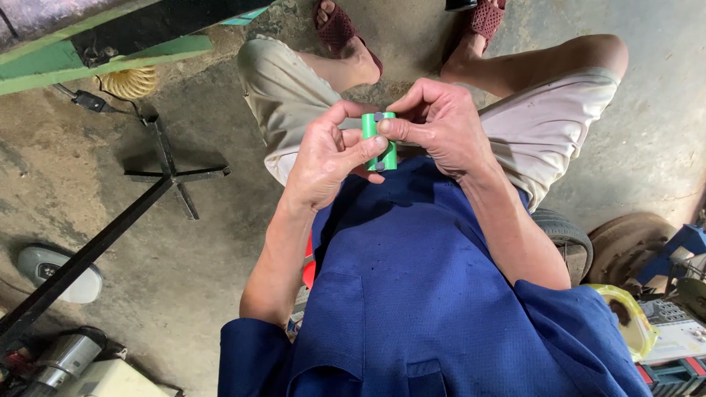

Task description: The person inserts several green battery cells into a black plastic battery frame, fits a circuit board onto the assembly, and uses a tool to secure the components.

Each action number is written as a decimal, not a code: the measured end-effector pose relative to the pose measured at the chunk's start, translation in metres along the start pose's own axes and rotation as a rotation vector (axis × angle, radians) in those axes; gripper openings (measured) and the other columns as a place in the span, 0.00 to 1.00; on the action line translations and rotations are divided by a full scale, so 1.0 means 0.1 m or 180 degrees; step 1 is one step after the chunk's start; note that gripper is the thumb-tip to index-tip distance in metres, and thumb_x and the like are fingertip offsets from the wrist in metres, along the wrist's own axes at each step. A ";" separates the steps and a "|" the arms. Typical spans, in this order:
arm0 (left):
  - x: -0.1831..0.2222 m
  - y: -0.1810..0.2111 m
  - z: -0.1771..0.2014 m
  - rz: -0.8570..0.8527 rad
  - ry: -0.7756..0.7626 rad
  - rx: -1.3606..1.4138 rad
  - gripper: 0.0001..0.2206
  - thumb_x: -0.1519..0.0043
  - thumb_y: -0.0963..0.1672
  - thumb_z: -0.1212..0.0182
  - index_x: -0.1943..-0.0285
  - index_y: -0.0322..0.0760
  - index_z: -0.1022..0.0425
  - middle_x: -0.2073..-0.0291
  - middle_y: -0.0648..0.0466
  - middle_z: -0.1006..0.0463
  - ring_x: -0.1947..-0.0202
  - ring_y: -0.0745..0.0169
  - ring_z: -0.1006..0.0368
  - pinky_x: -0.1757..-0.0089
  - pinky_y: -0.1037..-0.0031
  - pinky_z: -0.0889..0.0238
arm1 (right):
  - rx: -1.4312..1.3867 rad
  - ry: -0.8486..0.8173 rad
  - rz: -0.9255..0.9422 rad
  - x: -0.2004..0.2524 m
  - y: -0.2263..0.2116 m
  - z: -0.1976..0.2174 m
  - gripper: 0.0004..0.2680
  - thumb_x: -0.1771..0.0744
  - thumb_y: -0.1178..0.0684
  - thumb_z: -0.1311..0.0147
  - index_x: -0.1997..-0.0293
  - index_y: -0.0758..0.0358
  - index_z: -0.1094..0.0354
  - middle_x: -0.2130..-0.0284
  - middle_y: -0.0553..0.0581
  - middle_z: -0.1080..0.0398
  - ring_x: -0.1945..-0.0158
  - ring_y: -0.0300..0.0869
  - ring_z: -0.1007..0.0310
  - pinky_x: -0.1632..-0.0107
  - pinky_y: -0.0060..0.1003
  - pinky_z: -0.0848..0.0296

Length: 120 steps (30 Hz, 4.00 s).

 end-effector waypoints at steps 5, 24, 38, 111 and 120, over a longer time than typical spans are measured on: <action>0.02 0.09 -0.07 -0.0012 -0.0083 -0.0072 0.21 0.40 0.38 0.29 0.39 0.27 0.31 0.65 0.37 0.17 0.67 0.54 0.17 0.71 0.62 0.17 | -0.0108 0.0024 0.0079 -0.04 0.12 0.06 0.13 0.40 0.64 0.25 0.60 0.76 0.29 0.74 0.64 0.26 0.72 0.39 0.21 0.65 0.32 0.17; 0.04 0.22 -0.08 -0.0046 -0.0090 0.0048 0.20 0.39 0.38 0.32 0.40 0.27 0.32 0.68 0.35 0.18 0.74 0.56 0.20 0.75 0.66 0.18 | 0.0251 -0.0365 -0.0006 0.18 -0.29 -0.09 0.10 0.33 0.62 0.37 0.48 0.73 0.30 0.67 0.60 0.23 0.66 0.32 0.25 0.61 0.27 0.19; 0.04 0.26 -0.09 -0.0196 0.0132 -0.0158 0.19 0.39 0.38 0.32 0.40 0.30 0.32 0.71 0.39 0.19 0.75 0.60 0.22 0.74 0.65 0.17 | -0.0046 0.0227 0.0288 0.07 -0.09 0.03 0.12 0.36 0.63 0.31 0.52 0.75 0.28 0.74 0.60 0.25 0.72 0.36 0.21 0.66 0.28 0.18; 0.50 1.44 -0.34 -0.3693 0.0484 -0.0727 0.21 0.49 0.36 0.25 0.48 0.16 0.24 0.57 0.38 0.25 0.66 0.62 0.24 0.63 0.72 0.23 | -0.0833 -0.1011 0.1980 -0.38 -0.84 -0.61 0.22 0.41 0.57 0.30 0.47 0.83 0.34 0.56 0.83 0.25 0.52 0.59 0.20 0.50 0.47 0.19; 0.53 1.59 -0.50 -0.3883 0.0686 -0.1110 0.20 0.53 0.35 0.25 0.50 0.22 0.21 0.61 0.41 0.24 0.73 0.64 0.28 0.70 0.76 0.25 | -0.1373 -0.1481 0.1683 -0.58 -0.35 -0.51 0.24 0.43 0.60 0.28 0.48 0.85 0.37 0.59 0.80 0.25 0.56 0.57 0.19 0.55 0.45 0.19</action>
Point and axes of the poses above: each hand's wrist, its own x-axis away from the middle knuckle, its own z-axis out of the back of the hand, y = z × x, the point moved 3 cm from there along -x, towards the middle knuckle
